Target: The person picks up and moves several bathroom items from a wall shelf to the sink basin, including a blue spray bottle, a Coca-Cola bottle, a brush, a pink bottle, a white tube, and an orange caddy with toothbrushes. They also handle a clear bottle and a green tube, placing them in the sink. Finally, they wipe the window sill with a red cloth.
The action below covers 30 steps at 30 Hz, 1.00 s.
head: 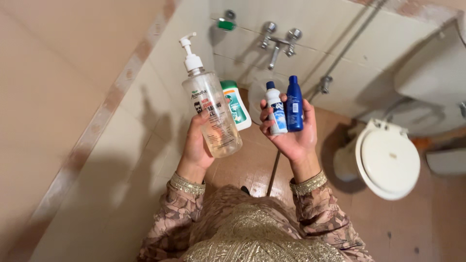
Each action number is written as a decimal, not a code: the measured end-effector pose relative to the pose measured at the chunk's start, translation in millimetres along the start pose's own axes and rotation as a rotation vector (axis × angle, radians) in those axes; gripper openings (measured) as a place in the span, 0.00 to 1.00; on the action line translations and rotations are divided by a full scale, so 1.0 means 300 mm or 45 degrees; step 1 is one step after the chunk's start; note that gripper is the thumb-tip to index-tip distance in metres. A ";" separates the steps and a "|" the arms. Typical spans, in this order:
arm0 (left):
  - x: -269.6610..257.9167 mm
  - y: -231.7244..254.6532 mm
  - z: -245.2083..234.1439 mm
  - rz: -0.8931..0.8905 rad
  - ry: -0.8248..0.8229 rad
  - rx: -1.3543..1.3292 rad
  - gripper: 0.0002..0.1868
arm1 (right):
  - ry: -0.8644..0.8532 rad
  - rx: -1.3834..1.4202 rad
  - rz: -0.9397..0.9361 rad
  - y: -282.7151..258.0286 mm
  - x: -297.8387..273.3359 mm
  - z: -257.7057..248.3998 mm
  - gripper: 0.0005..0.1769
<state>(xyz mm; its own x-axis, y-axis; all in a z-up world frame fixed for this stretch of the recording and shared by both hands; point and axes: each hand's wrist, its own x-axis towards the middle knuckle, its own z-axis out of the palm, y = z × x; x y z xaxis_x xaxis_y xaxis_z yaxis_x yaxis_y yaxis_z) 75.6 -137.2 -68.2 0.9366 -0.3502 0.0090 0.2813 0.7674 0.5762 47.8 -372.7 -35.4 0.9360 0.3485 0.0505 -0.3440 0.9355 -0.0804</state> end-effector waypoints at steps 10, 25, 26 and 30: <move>0.028 -0.036 0.035 -0.271 -0.213 0.053 0.36 | -0.042 -0.006 -0.363 0.078 -0.247 0.037 0.22; 0.006 -0.522 0.353 -0.926 -0.618 -0.066 0.35 | 0.276 -0.493 -1.109 0.001 -0.724 0.044 0.27; -0.007 -0.568 0.385 -0.989 -0.628 -0.072 0.35 | 0.258 -0.449 -1.158 -0.016 -0.763 0.039 0.27; -0.041 -0.788 0.529 -1.096 -0.693 -0.029 0.33 | 0.236 -0.481 -1.266 -0.134 -0.968 0.016 0.27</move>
<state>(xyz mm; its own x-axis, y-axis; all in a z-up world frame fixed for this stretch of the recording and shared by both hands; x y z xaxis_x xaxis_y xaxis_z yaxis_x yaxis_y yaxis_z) -35.7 -399.5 -74.7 0.1937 -0.9807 -0.0273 0.8240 0.1475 0.5471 -210.6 -511.3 -42.2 0.7910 -0.6012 0.1138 0.5921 0.7052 -0.3900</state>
